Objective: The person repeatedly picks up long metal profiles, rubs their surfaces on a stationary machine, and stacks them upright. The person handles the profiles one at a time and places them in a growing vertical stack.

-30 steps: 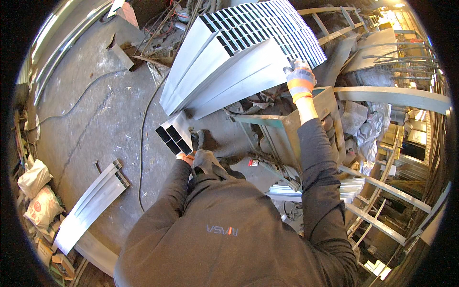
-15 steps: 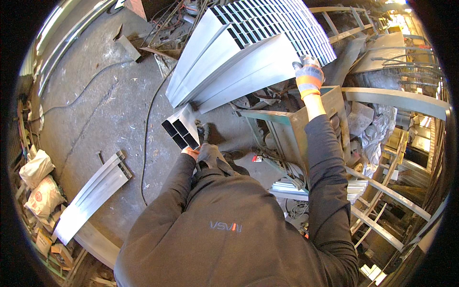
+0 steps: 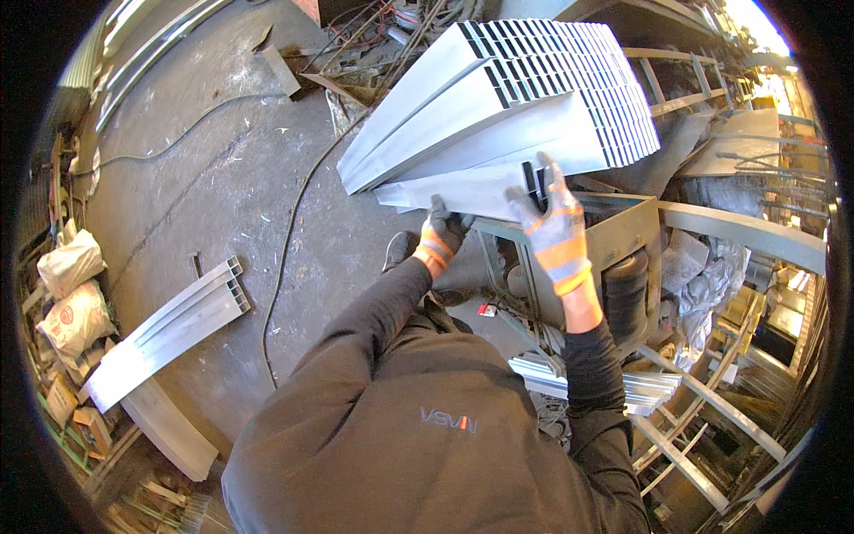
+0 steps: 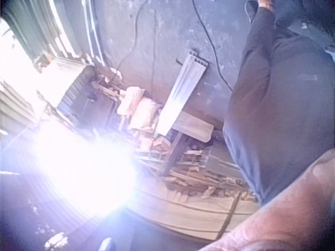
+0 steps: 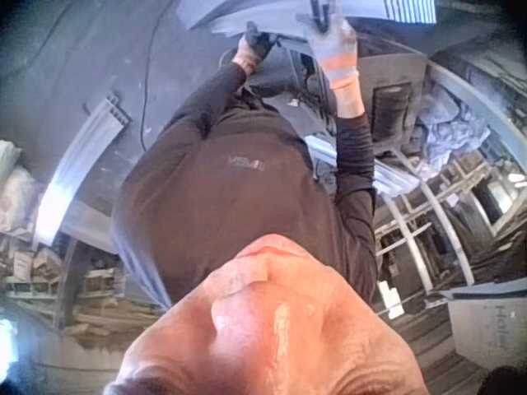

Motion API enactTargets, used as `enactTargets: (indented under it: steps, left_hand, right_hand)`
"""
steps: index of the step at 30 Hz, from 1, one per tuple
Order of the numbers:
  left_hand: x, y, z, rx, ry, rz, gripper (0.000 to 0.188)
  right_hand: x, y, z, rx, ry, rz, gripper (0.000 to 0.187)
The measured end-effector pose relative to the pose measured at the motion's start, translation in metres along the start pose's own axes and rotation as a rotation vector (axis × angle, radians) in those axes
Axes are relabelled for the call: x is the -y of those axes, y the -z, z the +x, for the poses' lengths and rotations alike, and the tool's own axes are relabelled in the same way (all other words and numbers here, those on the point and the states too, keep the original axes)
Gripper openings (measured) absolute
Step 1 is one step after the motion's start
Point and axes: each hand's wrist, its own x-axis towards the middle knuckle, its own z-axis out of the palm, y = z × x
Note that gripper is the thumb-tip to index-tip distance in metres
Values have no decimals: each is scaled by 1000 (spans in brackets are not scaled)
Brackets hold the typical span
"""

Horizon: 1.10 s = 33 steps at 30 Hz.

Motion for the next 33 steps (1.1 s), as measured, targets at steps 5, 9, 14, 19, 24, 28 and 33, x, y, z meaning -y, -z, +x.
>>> enactTargets:
  steps: [5, 9, 14, 19, 24, 28, 33]
  left_hand:
    - [7, -29, 41, 3, 119, -190, 57]
    - [4, -38, 91, -18, 167, -201, 70]
    - [16, -52, 143, -43, 121, -211, 68]
    - [26, -47, 151, 58, 72, 318, 55]
    - [26, -52, 144, 24, 166, 63, 49]
    - [21, -56, 142, 25, 194, 71, 44]
    - [13, -61, 138, 33, 229, 105, 38]
  right_hand:
    - [-36, 15, 51, -37, 248, -137, 81]
    - [-54, 1, 78, -64, 140, -359, 72]
    - [-61, -5, 98, -37, 52, -288, 65]
    - [-65, 6, 113, -40, 83, -426, 62]
    - [-68, 1, 122, -20, 45, -456, 57]
    - [-76, -2, 122, -41, 48, -440, 58]
    - [-93, -8, 122, -61, 79, -541, 69]
